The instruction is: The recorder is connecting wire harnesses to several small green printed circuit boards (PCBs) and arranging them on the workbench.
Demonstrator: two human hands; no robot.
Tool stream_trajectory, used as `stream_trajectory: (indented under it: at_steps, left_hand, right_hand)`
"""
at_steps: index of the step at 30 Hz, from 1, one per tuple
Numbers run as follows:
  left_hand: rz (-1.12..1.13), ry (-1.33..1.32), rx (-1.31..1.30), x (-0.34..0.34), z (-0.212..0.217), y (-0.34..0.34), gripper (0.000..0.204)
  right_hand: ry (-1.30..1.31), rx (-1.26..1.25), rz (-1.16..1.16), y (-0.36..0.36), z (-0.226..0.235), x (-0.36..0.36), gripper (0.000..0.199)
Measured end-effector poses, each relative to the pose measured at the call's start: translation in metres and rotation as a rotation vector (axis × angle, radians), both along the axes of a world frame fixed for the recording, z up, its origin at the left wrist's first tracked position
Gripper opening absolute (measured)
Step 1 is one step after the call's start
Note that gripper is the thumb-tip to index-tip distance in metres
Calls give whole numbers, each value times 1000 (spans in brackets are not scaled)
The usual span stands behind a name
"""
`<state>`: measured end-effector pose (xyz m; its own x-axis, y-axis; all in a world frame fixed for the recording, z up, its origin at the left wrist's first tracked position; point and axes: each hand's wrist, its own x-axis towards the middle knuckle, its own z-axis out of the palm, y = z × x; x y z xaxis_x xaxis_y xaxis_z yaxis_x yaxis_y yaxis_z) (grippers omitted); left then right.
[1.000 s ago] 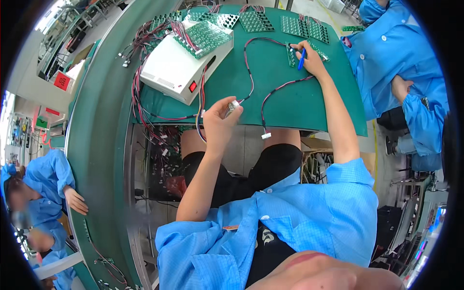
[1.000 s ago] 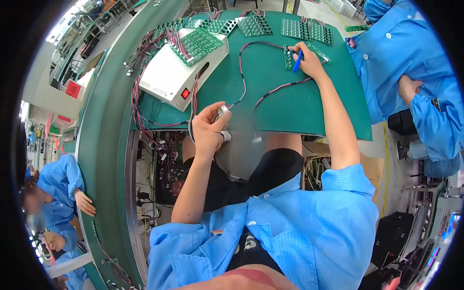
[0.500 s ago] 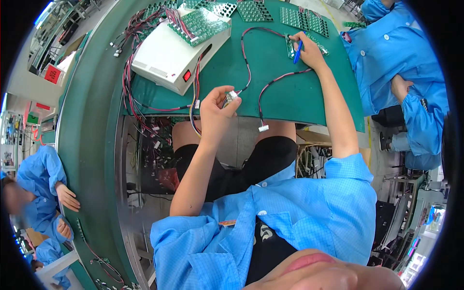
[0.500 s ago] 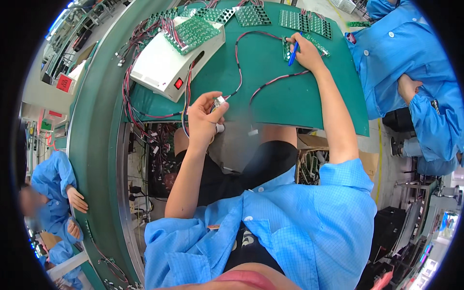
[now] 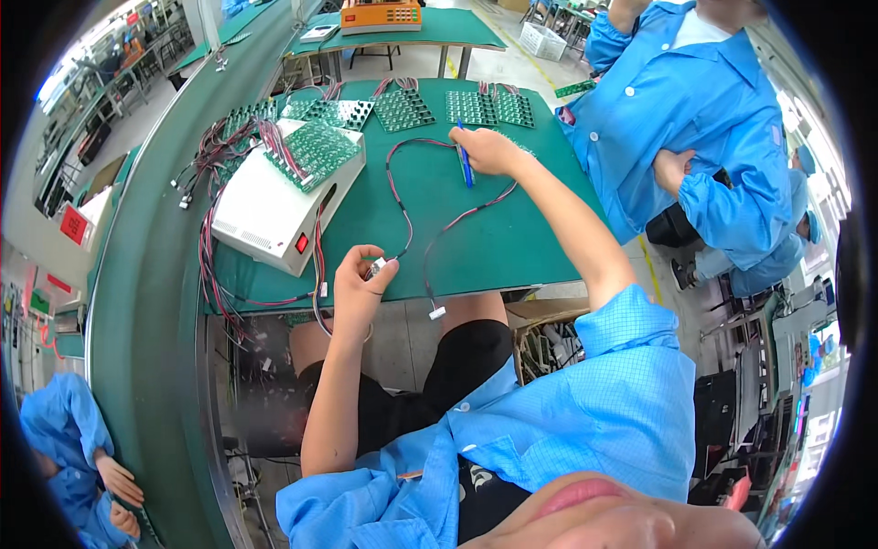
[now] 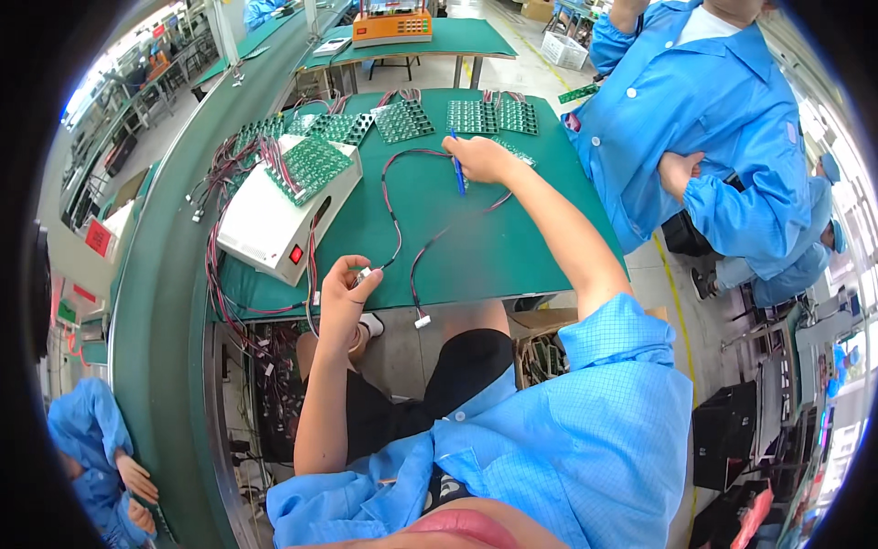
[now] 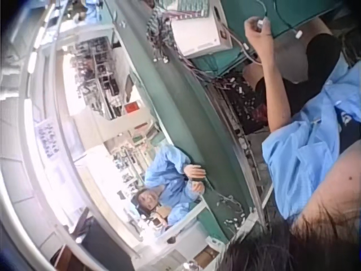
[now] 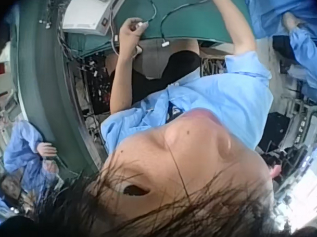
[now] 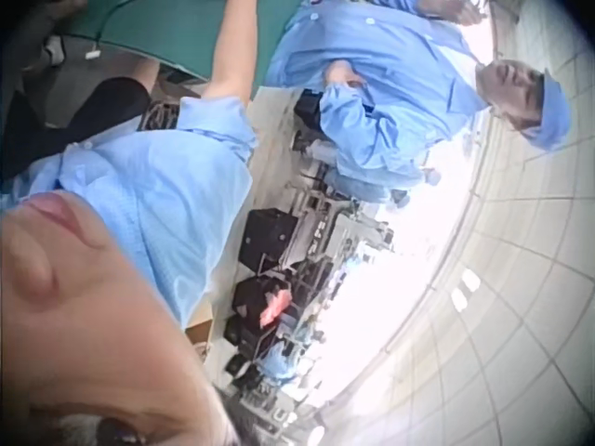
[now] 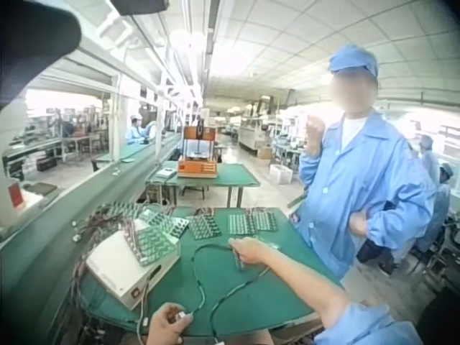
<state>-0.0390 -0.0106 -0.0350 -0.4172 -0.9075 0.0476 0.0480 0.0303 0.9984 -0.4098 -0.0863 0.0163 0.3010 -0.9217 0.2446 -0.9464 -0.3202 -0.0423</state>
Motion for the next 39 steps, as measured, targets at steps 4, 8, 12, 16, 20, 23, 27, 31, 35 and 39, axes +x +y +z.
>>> stream_trajectory:
  at_steps: [4, 8, 12, 16, 20, 23, 27, 31, 35, 39]
  left_hand:
    - [-58, -52, 67, 7, -11, -8, 13]
    - [-139, -144, -34, -1, 6, -13, 16]
    - [-170, -41, 63, 3, 6, -13, 18]
    - [-198, -241, -18, 8, 12, -13, 19]
    - [-126, -389, -152, 9, 34, -2, 17]
    - [-153, -427, -200, 14, 19, -10, 14]
    - [-51, -443, -239, 20, 17, -12, 23]
    - [11, -466, -278, 24, 21, -12, 29]
    - [57, -661, -351, 33, 29, 2, 44]
    - [78, -271, -213, 38, 24, 13, 25]
  right_hand:
    - [57, -46, 26, -9, -3, 7, 21]
    - [67, -78, -162, -6, 12, 8, 25]
    - [-342, -176, 499, 38, 77, 190, 14]
    - [-393, -116, 979, 154, 137, 325, 20]
    - [-462, -211, 992, 164, 97, 314, 21]
    - [-446, -86, 751, 144, 44, 240, 27]
    - [-316, 109, 399, 159, 14, 176, 29]
    - [-227, 20, 546, 165, -18, 156, 28]
    - [-211, 51, 506, 169, -37, 153, 27]
    - [-583, 84, 444, 158, -43, 143, 23]
